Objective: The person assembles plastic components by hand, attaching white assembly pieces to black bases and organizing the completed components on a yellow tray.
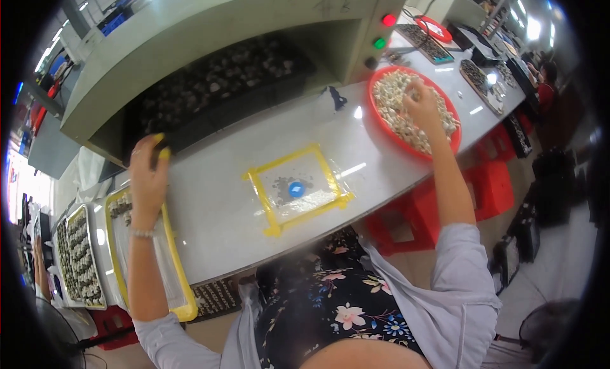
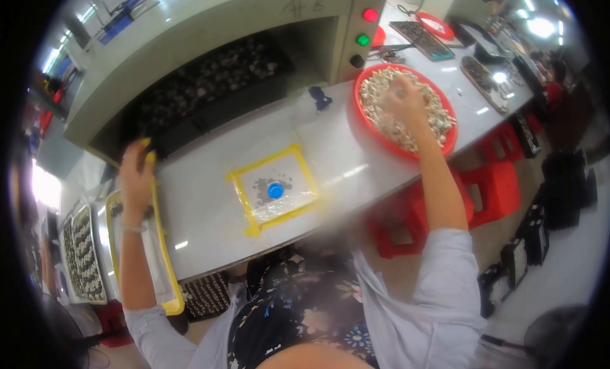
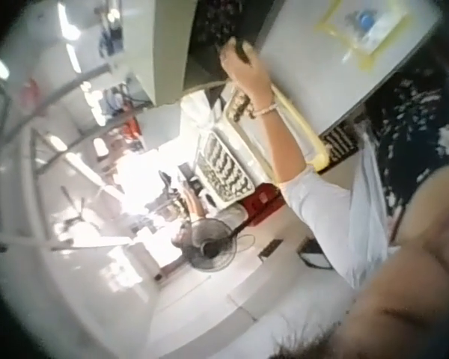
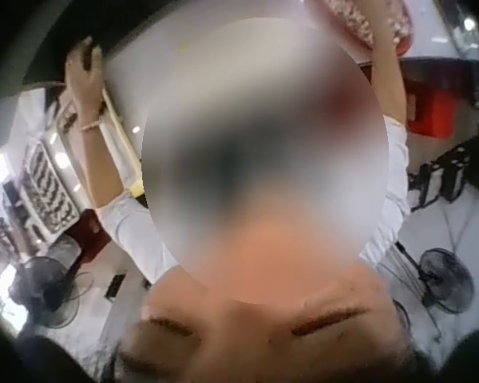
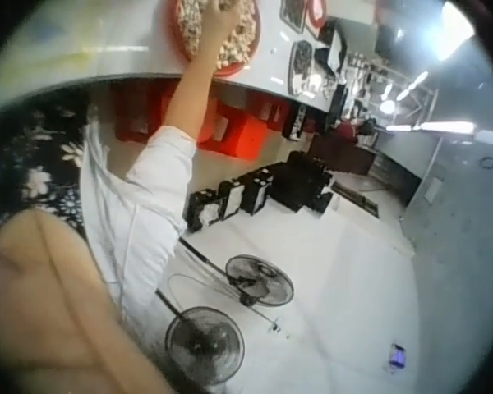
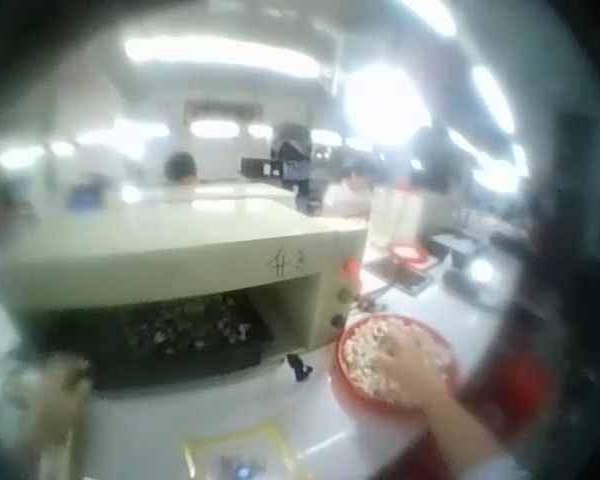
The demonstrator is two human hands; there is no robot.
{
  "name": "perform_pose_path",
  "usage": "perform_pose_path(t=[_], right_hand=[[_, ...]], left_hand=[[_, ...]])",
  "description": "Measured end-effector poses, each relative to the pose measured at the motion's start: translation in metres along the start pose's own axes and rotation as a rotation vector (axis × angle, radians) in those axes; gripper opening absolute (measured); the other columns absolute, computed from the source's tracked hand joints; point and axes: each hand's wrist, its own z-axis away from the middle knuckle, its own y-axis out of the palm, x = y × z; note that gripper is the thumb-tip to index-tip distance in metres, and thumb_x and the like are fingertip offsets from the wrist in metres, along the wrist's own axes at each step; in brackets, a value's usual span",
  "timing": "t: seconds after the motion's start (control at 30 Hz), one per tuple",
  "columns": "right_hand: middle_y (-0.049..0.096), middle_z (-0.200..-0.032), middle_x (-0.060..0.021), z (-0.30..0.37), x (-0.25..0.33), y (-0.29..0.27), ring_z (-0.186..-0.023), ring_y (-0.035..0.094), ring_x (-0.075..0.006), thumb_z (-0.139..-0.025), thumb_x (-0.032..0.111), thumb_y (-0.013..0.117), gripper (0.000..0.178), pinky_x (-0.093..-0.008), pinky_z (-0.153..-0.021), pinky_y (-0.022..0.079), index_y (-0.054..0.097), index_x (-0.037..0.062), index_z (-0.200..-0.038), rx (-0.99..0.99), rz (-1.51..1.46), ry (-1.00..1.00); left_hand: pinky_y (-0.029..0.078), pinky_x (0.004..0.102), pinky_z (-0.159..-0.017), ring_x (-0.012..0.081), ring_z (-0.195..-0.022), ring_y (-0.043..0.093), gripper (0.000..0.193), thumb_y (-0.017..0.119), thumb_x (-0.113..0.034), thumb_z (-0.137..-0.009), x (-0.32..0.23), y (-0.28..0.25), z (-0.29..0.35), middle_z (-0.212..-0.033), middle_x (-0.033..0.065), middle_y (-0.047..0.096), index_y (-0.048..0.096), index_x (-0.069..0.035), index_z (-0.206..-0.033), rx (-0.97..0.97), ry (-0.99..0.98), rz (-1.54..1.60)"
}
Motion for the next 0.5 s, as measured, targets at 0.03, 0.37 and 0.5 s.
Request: perform_pose_path(t=[0.03, 0.37, 0.5], right_hand=[[0.059, -0.064, -0.0091, 0.013, 0.018, 0.005, -0.057, 0.058, -0.0155, -0.076, 0.010, 0.058, 0.017, -0.0325, -0.055, 0.046, 0.058, 0.0039, -0.092, 0.055, -0.050, -0.066], [0.059, -0.085, -0.0125, 0.084, 0.047, 0.062, -0.079, 0.060, -0.0301, -0.071, 0.012, 0.066, 0.023, -0.0363, -0.070, 0.049, 0.059, 0.0055, -0.092, 0.369, 0.167, -0.280], [0.058, -0.102, -0.0155, 0.100, 0.038, 0.066, -0.098, 0.056, -0.0325, -0.070, 0.020, 0.071, 0.034, -0.0418, -0.080, 0.047, 0.062, 0.0077, -0.101, 0.184, 0.229, -0.381]], left_hand=[[0.041, 0.0383, -0.098, 0.0351, -0.111, 0.054, 0.036, 0.058, -0.014, -0.085, -0.002, 0.005, -0.013, -0.121, 0.0200, 0.056, 0.056, 0.003, -0.116, 0.008, 0.021, -0.028], [0.024, 0.0381, -0.112, 0.0348, -0.137, 0.028, 0.082, 0.053, -0.056, -0.086, 0.004, 0.113, -0.159, -0.146, 0.0231, 0.032, 0.029, -0.004, -0.144, 0.678, -0.110, 0.058], [0.017, 0.0370, -0.114, 0.0319, -0.140, 0.021, 0.085, 0.054, -0.060, -0.085, 0.006, 0.172, -0.188, -0.149, 0.0192, 0.029, 0.029, -0.005, -0.145, 0.679, -0.094, 0.142]])
